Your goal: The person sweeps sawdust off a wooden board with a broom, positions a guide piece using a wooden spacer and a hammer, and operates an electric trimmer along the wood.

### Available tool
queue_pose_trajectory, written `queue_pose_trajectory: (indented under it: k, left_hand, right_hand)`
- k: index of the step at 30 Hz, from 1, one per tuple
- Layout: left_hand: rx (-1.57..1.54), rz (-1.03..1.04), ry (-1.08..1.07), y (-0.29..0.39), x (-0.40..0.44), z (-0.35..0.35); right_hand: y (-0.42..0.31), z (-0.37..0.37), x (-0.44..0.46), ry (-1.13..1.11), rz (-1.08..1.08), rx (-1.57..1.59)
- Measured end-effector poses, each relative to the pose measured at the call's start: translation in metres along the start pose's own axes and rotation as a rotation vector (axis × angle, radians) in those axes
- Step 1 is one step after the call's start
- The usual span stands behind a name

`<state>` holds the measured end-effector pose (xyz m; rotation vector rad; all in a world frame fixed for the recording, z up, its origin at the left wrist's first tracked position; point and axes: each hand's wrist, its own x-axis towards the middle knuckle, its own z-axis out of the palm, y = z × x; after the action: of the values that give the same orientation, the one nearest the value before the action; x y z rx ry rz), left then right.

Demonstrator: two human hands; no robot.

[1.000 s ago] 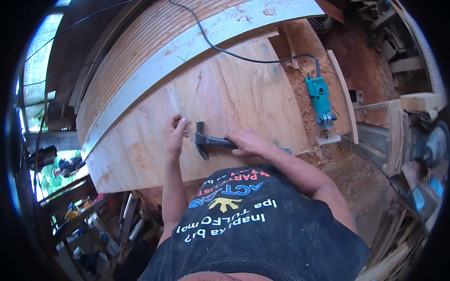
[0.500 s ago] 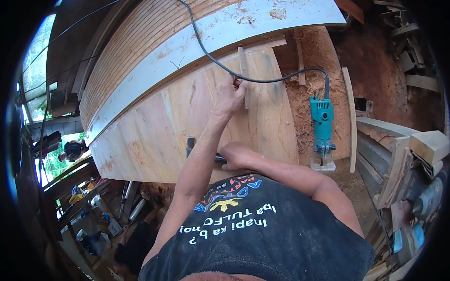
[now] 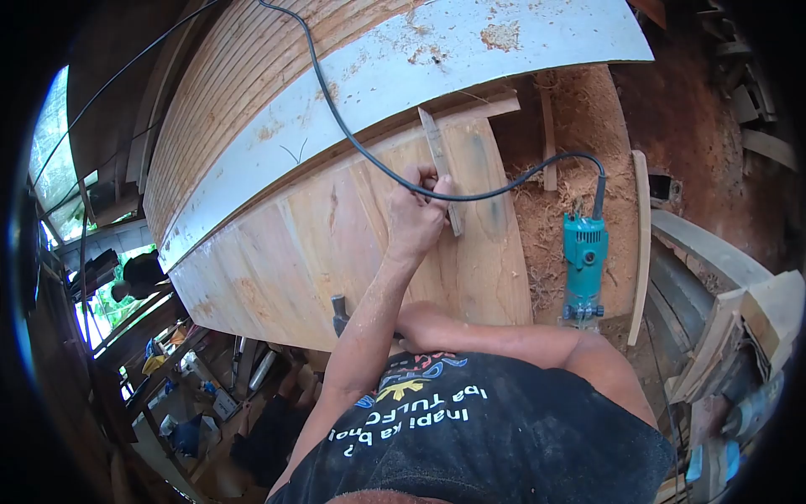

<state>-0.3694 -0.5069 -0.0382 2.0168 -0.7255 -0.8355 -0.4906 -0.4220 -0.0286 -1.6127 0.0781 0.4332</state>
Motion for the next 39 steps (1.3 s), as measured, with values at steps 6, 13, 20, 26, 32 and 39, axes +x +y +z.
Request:
queue_pose_trajectory:
  k: [6, 13, 20, 26, 32, 39]
  left_hand:
    - [-0.169, -0.088, 0.028, 0.005, -0.002, 0.006]
    - [-0.168, -0.135, 0.012, 0.011, -0.003, 0.006]
    - [-0.13, -0.128, 0.023, 0.014, -0.004, 0.005]
    - [-0.145, -0.131, 0.028, 0.01, -0.004, 0.006]
    - [-0.131, -0.15, 0.002, 0.015, -0.002, 0.004]
    - [0.255, -0.07, -0.099, 0.034, -0.001, -0.02]
  right_hand:
    - [-0.008, -0.012, -0.001, -0.072, 0.059, 0.012]
    - [0.006, 0.0, 0.001, -0.014, -0.048, 0.085]
    - [0.002, -0.007, 0.0, -0.041, -0.001, 0.108]
    - [-0.002, -0.015, 0.001, -0.123, -0.003, 0.06]
    - [-0.009, -0.025, -0.001, -0.145, -0.018, 0.034]
    - [-0.003, -0.02, 0.0, -0.207, -0.034, 0.005]
